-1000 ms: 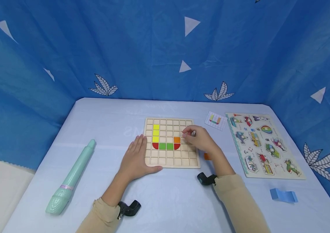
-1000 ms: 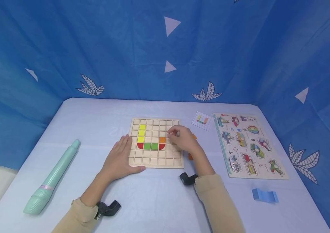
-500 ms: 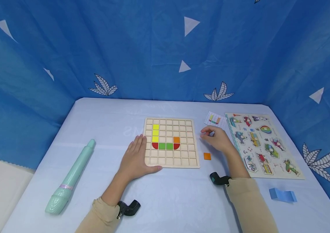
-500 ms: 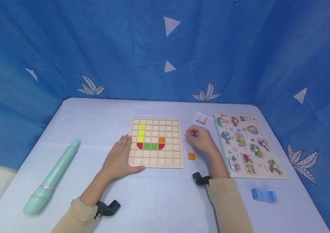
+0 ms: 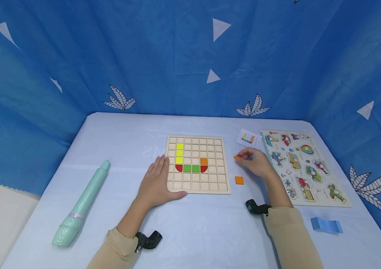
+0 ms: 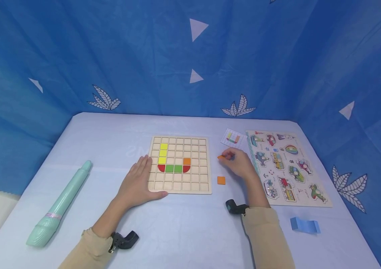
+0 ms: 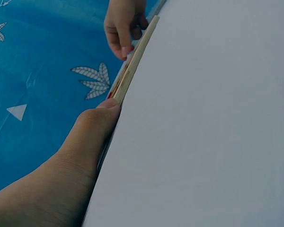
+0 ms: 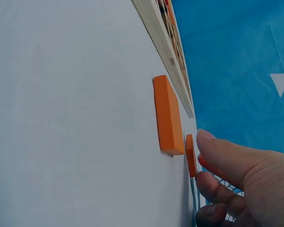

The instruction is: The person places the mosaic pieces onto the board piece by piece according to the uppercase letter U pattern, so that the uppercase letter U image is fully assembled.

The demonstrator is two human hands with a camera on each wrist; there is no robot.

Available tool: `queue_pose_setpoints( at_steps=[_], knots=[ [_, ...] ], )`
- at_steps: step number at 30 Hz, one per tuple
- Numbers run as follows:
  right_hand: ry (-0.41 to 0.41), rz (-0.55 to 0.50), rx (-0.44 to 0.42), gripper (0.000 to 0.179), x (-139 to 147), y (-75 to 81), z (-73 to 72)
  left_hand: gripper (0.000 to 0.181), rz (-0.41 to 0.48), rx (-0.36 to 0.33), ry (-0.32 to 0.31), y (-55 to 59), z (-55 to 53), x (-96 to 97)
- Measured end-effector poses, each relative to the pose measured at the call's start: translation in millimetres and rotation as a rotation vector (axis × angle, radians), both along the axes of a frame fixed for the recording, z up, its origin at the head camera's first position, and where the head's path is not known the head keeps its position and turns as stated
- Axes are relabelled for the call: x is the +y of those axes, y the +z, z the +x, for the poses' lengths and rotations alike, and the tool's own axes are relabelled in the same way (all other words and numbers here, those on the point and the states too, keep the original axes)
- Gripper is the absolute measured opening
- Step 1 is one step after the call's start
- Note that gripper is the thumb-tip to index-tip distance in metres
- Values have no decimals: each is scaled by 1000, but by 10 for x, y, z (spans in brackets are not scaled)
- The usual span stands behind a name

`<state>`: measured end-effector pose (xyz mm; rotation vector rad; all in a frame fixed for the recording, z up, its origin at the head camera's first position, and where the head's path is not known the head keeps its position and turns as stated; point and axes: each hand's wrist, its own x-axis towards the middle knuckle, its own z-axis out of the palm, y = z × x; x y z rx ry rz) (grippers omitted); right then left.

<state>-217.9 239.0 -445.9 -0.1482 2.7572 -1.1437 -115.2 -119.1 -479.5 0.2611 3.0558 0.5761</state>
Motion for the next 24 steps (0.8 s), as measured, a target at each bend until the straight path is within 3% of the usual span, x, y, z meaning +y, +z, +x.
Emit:
queue_pose_setpoints(
  at_steps=[11, 24],
  knots=[
    [-19, 41, -54, 32, 2, -16, -12, 132, 4, 7, 3, -3, 2, -1],
    [21, 58, -79, 30, -11, 16, -33, 132, 2, 4, 1, 1, 2, 2]
  ],
)
